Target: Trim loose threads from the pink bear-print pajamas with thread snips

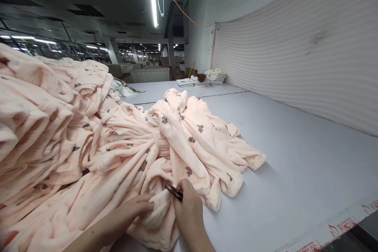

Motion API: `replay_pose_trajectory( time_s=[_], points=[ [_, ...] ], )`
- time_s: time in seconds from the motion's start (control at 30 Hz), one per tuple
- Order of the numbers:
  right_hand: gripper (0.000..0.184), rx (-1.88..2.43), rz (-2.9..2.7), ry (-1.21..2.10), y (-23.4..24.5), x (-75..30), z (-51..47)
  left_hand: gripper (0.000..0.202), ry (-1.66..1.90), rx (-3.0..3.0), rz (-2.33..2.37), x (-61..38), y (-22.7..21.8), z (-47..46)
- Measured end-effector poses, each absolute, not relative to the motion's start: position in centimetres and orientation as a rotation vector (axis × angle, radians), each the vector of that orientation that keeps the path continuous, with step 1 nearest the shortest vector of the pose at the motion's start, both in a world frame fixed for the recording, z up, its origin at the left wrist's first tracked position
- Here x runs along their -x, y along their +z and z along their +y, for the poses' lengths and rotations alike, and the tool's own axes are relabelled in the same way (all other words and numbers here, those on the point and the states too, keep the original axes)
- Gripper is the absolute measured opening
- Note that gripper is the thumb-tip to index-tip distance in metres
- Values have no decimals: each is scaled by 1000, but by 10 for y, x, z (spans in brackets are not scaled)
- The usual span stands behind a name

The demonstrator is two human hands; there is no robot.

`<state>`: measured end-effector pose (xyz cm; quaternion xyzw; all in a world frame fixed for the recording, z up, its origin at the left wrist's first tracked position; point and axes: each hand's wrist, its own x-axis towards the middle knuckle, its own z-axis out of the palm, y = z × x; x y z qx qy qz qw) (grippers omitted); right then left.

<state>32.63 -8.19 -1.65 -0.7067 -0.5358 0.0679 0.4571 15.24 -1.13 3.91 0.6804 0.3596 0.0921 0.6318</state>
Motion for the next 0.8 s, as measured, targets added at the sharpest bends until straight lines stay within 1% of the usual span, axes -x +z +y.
replay_pose_trajectory(
  time_s=[0.1, 0.2, 0.3, 0.43, 0.5, 0.6, 0.67, 0.73, 0.8],
  points=[
    [4, 1651, -1404, 338, -8, -327, -96, 19, 249, -1323, 828, -151, 38, -15],
    [22, 1514, -1431, 395, -8, -324, -112, 17, 288, -1240, 741, -151, 34, -16],
    [28, 1515, -1449, 302, -10, -319, -119, 22, 282, -1226, 694, -150, 31, -13],
    [27, 1651, -1502, 193, -7, -320, -121, 29, 239, -1274, 672, -150, 35, -13],
    [28, 1671, -1571, 163, -5, -322, -122, 27, 294, -1311, 608, -152, 38, -14],
    [31, 1658, -1720, 102, -2, -322, -123, 13, 425, -1501, 594, -154, 42, -17],
    [28, 1675, -1767, 4, -1, -321, -124, 8, 460, -1672, 646, -153, 45, -17],
    [27, 1691, -1751, -96, 2, -321, -124, 15, 456, -1767, 693, -151, 50, -17],
    [27, 1693, -1696, -91, 7, -324, -124, 25, 444, -1763, 687, -149, 53, -17]
  ],
)
